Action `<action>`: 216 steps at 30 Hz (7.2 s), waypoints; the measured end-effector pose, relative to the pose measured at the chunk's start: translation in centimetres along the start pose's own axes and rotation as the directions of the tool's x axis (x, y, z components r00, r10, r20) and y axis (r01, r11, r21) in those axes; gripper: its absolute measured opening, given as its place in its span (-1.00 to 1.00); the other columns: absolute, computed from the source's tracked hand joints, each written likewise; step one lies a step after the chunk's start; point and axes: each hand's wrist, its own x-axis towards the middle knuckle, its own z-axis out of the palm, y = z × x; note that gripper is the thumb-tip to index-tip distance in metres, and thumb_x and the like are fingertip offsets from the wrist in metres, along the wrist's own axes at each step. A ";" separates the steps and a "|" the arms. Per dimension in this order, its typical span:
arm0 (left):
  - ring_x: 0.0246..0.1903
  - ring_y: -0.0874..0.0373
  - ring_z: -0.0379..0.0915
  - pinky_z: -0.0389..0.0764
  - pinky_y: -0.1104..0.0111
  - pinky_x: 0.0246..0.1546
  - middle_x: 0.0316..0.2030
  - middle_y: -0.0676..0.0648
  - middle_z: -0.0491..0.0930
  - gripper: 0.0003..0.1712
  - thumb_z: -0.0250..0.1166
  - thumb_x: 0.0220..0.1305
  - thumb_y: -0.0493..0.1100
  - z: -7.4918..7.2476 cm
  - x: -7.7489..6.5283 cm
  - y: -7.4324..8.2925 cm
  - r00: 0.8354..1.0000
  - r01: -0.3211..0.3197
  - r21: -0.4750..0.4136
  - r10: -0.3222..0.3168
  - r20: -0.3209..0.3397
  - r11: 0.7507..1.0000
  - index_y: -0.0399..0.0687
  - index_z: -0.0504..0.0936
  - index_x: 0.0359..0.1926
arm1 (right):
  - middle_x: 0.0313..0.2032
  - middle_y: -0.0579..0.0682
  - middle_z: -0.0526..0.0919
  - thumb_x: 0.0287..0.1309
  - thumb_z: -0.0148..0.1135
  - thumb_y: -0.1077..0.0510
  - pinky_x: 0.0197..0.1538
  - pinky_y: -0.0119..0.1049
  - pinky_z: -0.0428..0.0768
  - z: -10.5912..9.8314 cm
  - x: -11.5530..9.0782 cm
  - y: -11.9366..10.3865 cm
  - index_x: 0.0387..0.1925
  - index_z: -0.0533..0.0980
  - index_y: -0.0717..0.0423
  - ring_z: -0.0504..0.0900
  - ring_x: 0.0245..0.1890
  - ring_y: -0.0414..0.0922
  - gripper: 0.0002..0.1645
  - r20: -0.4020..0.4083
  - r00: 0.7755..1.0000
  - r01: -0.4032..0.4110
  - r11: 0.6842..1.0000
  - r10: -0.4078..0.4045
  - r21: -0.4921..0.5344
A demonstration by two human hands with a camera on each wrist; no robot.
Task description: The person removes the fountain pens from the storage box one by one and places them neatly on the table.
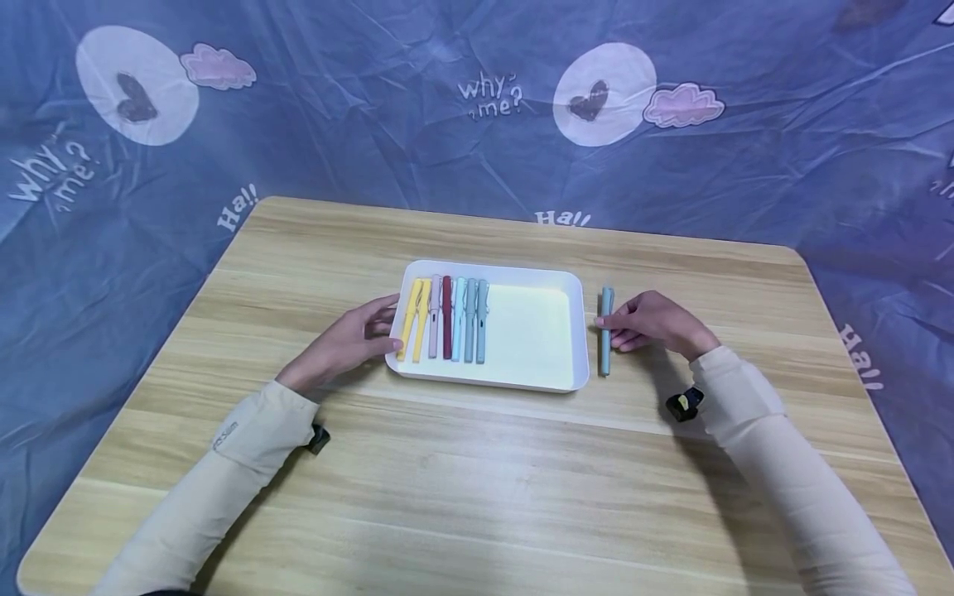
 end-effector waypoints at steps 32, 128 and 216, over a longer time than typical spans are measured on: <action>0.41 -0.23 0.29 0.30 -0.04 0.46 0.50 -0.32 0.25 -0.05 0.33 0.43 -0.27 0.0 -0.1 0.1 1.000 0.013 0.003 -0.013 0.002 1.000 -0.20 -0.01 0.65 | -0.50 0.00 0.73 0.39 0.37 -0.06 -0.24 -0.27 0.79 0.5 -0.1 0.3 -0.24 0.60 0.39 0.74 -0.48 -0.20 -0.50 -0.004 1.000 0.010 0.995 -0.011 -0.096; 0.40 -0.24 0.32 0.42 0.00 0.39 0.51 -0.34 0.24 -0.07 0.30 0.43 -0.34 -0.3 -0.2 0.0 1.000 -0.017 -0.020 0.017 0.015 1.000 -0.24 -0.01 0.64 | 0.07 0.44 0.62 0.53 0.17 -0.12 0.01 -0.11 0.76 5.7 1.5 -11.4 0.27 0.39 0.50 0.71 0.00 0.15 -0.28 0.111 0.973 0.214 0.969 -0.200 -0.122; 0.37 -0.28 0.35 0.40 0.00 0.41 0.47 -0.39 0.28 -0.07 0.31 0.40 -0.37 -0.1 -0.1 -0.2 0.999 -0.038 -0.040 0.039 0.007 0.998 -0.29 0.01 0.63 | -0.56 0.10 0.71 0.27 0.49 0.06 -0.36 -0.27 0.77 11.5 6.1 -11.1 -0.45 0.63 0.31 0.71 -0.60 -0.13 -0.62 0.063 0.996 0.084 0.941 -0.066 -0.328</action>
